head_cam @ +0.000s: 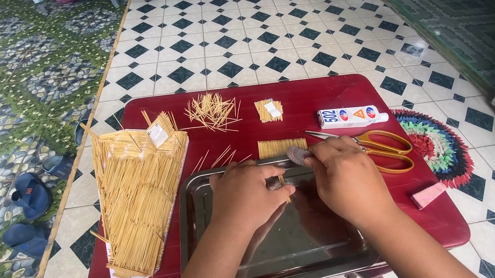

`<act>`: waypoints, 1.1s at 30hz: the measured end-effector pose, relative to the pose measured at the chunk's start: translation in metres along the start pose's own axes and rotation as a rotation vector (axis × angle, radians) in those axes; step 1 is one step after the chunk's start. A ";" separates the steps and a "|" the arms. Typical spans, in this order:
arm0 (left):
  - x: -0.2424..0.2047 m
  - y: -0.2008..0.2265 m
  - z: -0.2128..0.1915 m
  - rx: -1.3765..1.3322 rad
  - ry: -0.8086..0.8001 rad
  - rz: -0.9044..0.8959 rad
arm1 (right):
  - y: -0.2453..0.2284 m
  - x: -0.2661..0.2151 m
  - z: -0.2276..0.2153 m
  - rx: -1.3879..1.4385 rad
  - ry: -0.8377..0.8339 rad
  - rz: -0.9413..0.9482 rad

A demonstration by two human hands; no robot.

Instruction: The person is picking up thin wooden sticks from a pile and arranging them neatly and parallel to each other inside a metal tray on a red table.

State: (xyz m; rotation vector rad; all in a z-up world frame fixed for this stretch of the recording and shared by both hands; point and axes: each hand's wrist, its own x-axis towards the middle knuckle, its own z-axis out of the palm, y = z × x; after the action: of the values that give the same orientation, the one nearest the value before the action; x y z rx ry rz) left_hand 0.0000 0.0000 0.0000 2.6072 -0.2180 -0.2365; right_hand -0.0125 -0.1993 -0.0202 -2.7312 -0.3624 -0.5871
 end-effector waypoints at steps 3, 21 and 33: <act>-0.003 0.002 -0.016 -0.168 0.034 -0.043 | 0.003 0.001 -0.002 0.024 0.012 0.002; -0.088 0.032 -0.128 -0.880 0.404 -0.350 | -0.020 0.017 -0.175 0.485 0.002 0.878; -0.074 -0.053 -0.019 -0.037 0.545 0.043 | 0.064 -0.020 -0.086 0.090 -0.657 0.984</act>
State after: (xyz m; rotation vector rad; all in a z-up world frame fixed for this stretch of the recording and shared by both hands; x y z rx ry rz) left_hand -0.0620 0.0688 -0.0011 2.5155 -0.0732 0.4764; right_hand -0.0406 -0.2924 0.0293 -2.5000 0.7691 0.5660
